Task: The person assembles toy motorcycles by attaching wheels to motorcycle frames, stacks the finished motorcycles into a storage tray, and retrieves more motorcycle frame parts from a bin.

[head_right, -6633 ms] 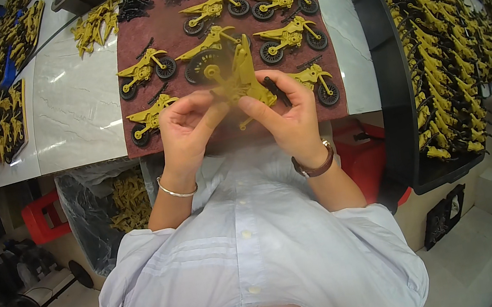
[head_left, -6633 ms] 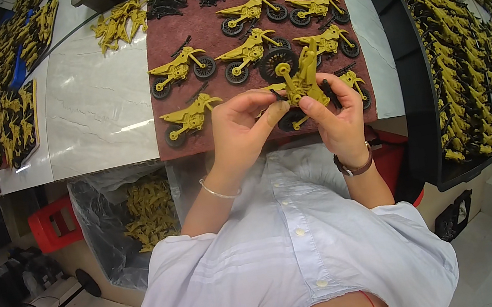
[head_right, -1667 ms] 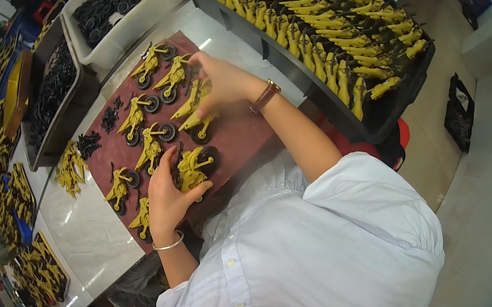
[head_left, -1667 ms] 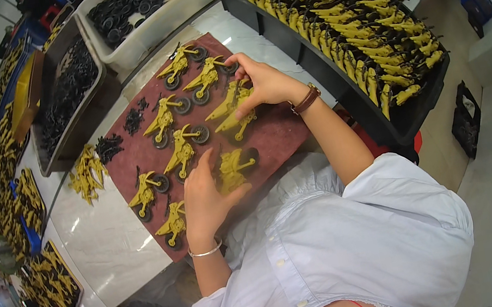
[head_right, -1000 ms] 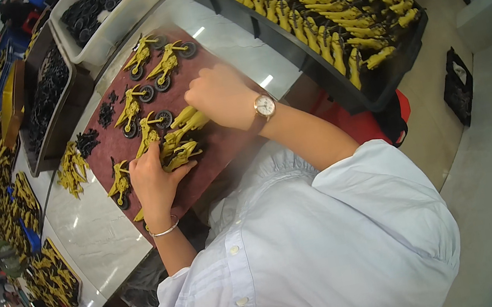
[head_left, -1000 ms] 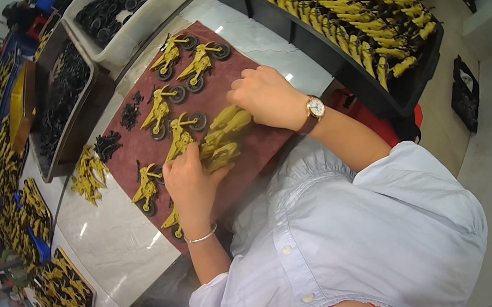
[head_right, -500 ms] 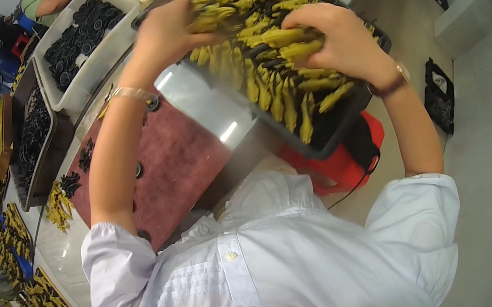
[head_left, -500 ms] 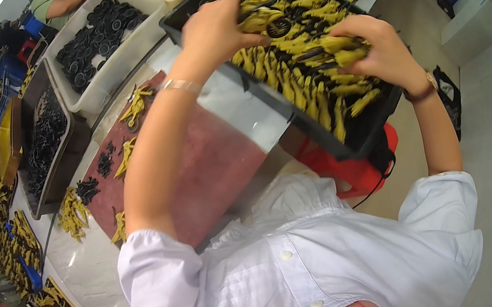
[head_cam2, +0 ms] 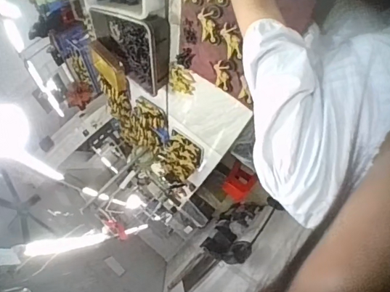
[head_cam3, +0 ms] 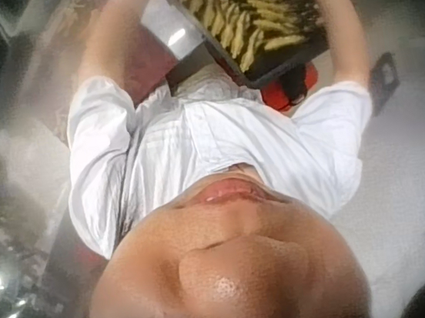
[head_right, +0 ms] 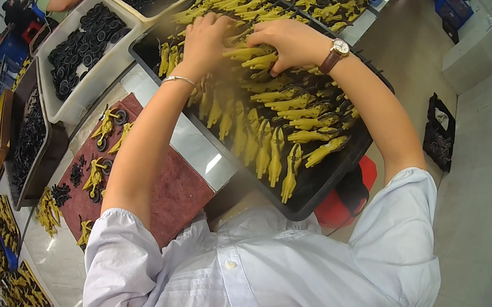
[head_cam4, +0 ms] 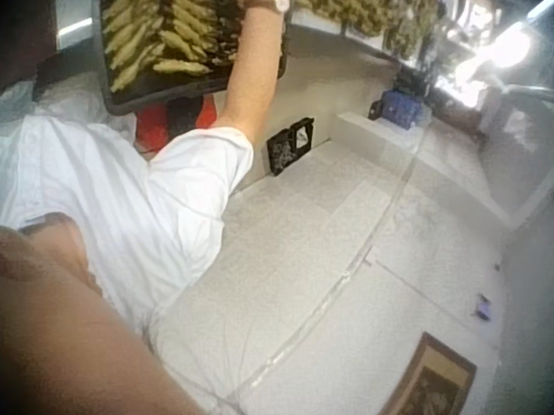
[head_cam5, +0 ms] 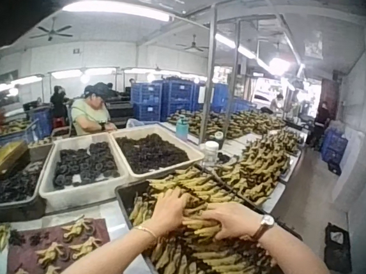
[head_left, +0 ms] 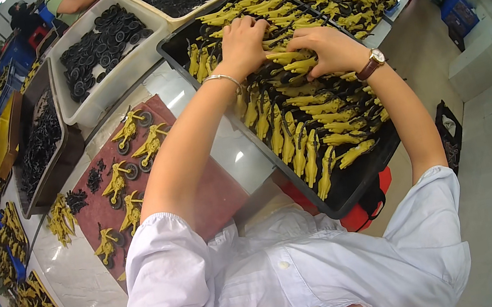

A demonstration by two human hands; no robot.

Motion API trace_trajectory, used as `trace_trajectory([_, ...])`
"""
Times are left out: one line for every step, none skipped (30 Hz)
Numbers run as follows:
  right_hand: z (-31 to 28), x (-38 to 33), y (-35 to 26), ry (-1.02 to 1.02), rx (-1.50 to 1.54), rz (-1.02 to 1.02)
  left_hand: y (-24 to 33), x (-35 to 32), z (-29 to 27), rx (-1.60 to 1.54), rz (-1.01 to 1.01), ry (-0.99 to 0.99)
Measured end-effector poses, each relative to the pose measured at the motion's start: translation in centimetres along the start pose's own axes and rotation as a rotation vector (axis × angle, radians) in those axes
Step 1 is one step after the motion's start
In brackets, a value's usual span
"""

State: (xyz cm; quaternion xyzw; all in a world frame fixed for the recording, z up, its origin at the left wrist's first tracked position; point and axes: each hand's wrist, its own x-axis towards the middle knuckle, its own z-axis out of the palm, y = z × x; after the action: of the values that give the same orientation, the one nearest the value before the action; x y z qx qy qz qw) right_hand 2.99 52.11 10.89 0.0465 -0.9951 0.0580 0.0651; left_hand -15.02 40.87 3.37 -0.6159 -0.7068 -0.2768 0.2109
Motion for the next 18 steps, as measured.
trace_trajectory([-0.1,0.2,0.1,0.0,0.004,-0.003,-0.3,-0.1,0.1,-0.013,-0.03,0.001])
trace_trajectory([-0.1,0.4,0.2,-0.006,-0.008,-0.027,-0.6,-0.2,0.4,0.003,-0.004,0.026])
trace_trajectory([-0.1,0.5,0.2,-0.014,-0.02,-0.048,-0.3,-0.2,0.3,0.002,-0.004,0.023])
trace_trajectory([0.1,0.6,0.1,-0.041,-0.035,-0.051,0.2,-0.1,0.1,-0.018,0.024,0.052])
trace_trajectory([0.3,0.7,-0.2,-0.042,-0.035,-0.049,0.5,-0.1,0.0,-0.039,0.053,0.081])
trace_trajectory([0.5,0.8,-0.6,-0.075,-0.056,-0.02,0.6,-0.1,-0.2,-0.022,0.06,0.07])
trace_trajectory([0.6,0.7,-1.0,-0.107,-0.077,0.008,0.7,-0.1,-0.3,-0.022,0.058,0.072])
trace_trajectory([0.6,0.6,-1.2,-0.07,-0.065,-0.006,1.0,-0.2,-0.5,-0.01,0.034,0.077])
trace_trajectory([0.5,0.5,-1.3,-0.073,-0.068,-0.009,1.2,-0.2,-0.7,0.001,0.01,0.084])
trace_trajectory([0.4,0.2,-1.4,-0.031,-0.043,0.003,1.2,-0.2,-0.7,0.001,0.007,0.087])
trace_trajectory([0.3,0.0,-1.3,0.011,-0.018,0.014,1.1,-0.1,-0.8,0.0,0.027,0.072])
trace_trajectory([0.3,-0.4,-0.8,0.018,0.003,-0.001,1.2,0.1,-0.8,-0.006,0.052,0.057])
trace_trajectory([0.3,-0.6,-0.4,0.016,0.0,0.002,1.2,0.1,-0.9,-0.009,0.053,0.06])
trace_trajectory([0.2,-0.8,-0.1,-0.012,0.052,0.032,1.1,0.0,-1.0,-0.052,0.095,0.009])
trace_trajectory([0.3,-0.9,0.2,-0.04,0.105,0.062,0.9,-0.1,-1.1,-0.094,0.138,-0.042])
trace_trajectory([0.5,-1.1,0.5,-0.041,0.103,0.065,0.7,-0.1,-1.1,-0.097,0.14,-0.04])
trace_trajectory([0.7,-1.2,0.7,-0.021,0.142,0.051,0.6,-0.1,-1.2,-0.141,0.132,-0.065])
trace_trajectory([0.9,-1.3,0.9,-0.002,0.183,0.035,0.4,-0.2,-1.3,-0.184,0.121,-0.091])
